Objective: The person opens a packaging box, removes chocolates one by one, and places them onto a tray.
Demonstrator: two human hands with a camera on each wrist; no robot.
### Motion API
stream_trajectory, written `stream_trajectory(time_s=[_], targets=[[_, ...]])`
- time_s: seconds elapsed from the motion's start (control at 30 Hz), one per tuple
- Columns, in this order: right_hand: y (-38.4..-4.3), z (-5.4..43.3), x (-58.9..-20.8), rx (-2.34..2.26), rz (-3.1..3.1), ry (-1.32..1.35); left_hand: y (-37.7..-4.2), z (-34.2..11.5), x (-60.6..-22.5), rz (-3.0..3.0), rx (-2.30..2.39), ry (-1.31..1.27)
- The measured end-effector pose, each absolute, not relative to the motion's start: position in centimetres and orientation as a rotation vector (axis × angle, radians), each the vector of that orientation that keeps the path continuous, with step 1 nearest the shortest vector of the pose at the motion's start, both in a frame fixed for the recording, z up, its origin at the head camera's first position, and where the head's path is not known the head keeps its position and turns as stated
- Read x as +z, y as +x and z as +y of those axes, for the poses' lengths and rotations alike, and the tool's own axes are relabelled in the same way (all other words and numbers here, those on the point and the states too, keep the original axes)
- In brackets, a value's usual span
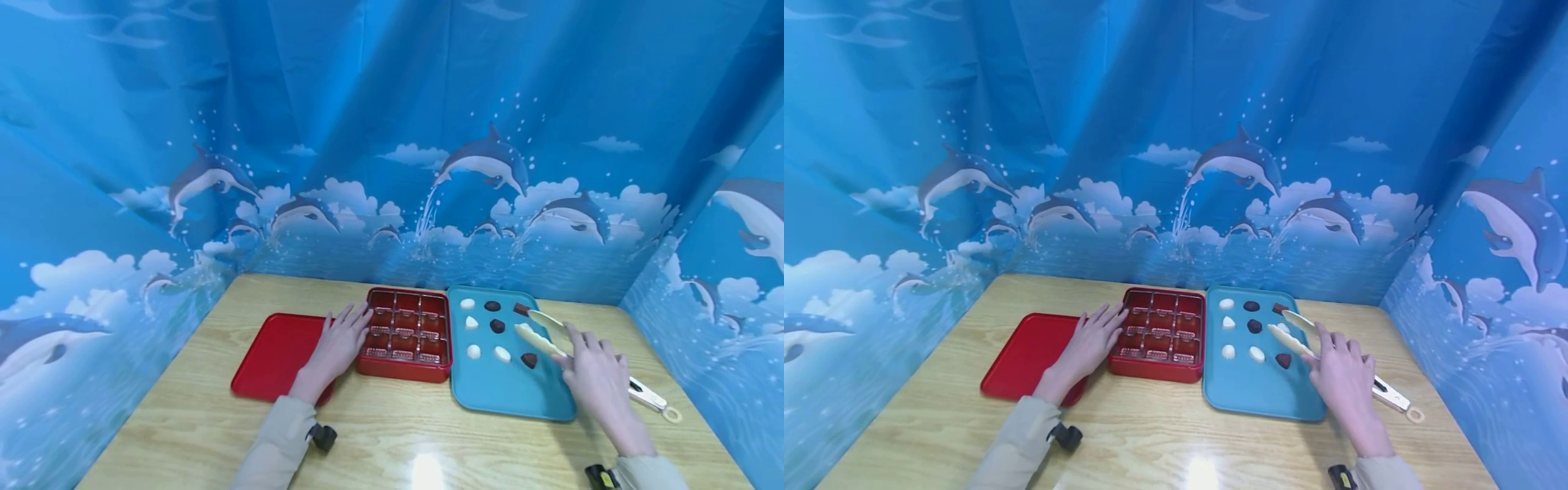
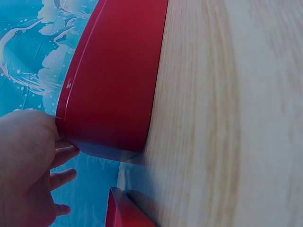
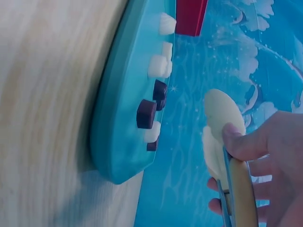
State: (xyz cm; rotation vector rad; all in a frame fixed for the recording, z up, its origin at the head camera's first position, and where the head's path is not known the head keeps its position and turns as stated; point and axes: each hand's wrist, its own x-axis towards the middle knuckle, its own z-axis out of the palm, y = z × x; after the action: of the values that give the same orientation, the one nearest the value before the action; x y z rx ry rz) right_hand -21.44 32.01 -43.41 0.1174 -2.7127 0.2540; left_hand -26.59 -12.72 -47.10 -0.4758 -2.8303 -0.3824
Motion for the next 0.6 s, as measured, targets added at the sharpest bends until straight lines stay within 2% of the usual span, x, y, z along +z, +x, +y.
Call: stream_trajectory(time_s=[0.6], targets=[[-25.5, 37.9, -44.2, 0.405, -3.061, -0.322, -26.6, -12.7, -47.1, -2.817, -0.364, -0.491]])
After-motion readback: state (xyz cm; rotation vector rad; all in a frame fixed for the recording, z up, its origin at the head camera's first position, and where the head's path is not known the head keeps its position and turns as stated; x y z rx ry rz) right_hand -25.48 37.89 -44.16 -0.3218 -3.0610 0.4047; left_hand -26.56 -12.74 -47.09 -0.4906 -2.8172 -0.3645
